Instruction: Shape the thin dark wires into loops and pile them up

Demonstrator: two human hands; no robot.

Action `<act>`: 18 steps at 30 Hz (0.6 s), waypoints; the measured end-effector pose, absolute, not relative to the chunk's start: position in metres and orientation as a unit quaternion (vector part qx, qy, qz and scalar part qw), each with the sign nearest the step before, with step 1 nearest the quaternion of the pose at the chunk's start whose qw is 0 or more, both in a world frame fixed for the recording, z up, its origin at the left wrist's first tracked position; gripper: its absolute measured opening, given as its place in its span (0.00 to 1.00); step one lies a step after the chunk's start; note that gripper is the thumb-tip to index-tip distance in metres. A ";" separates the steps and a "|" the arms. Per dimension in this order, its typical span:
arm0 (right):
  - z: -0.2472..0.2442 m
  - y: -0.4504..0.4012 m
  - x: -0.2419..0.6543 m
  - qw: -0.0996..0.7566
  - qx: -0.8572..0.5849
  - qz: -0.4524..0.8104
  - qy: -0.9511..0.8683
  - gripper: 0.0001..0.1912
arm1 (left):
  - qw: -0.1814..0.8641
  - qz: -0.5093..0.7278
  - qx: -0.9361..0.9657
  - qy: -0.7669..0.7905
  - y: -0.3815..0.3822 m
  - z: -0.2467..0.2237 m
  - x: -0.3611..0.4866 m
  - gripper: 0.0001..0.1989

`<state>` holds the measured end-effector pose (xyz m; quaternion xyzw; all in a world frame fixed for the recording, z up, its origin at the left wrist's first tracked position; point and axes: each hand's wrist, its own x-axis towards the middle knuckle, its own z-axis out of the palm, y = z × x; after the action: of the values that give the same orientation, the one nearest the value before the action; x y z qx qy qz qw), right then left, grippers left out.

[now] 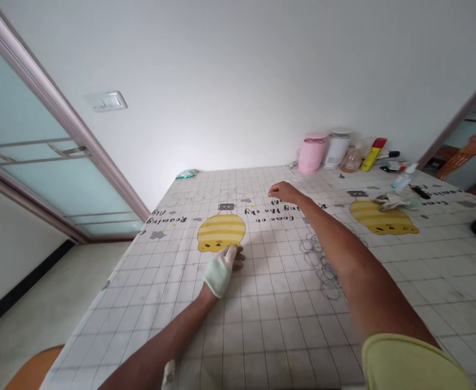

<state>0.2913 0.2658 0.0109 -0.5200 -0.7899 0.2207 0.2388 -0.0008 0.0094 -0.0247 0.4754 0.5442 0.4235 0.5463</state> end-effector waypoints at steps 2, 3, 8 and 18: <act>0.004 0.292 0.293 0.233 -0.524 0.212 -0.791 0.16 | 0.535 0.410 0.497 0.546 0.010 -0.028 -0.001 0.19; 0.001 0.304 0.293 0.230 -0.526 0.210 -0.791 0.15 | 0.531 0.404 0.507 0.546 0.010 -0.029 -0.001 0.20; -0.020 0.348 0.294 0.214 -0.533 0.195 -0.795 0.09 | 0.499 0.369 0.542 0.566 0.008 -0.030 -0.002 0.22; -0.037 0.367 0.287 0.200 -0.536 0.135 -0.809 0.09 | 0.458 0.329 0.572 0.596 0.006 -0.029 0.003 0.22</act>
<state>0.2869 0.3675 -0.0371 -0.5362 -0.8088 0.1347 0.2004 0.0031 0.0058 -0.0287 0.5718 0.5960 0.3293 0.4576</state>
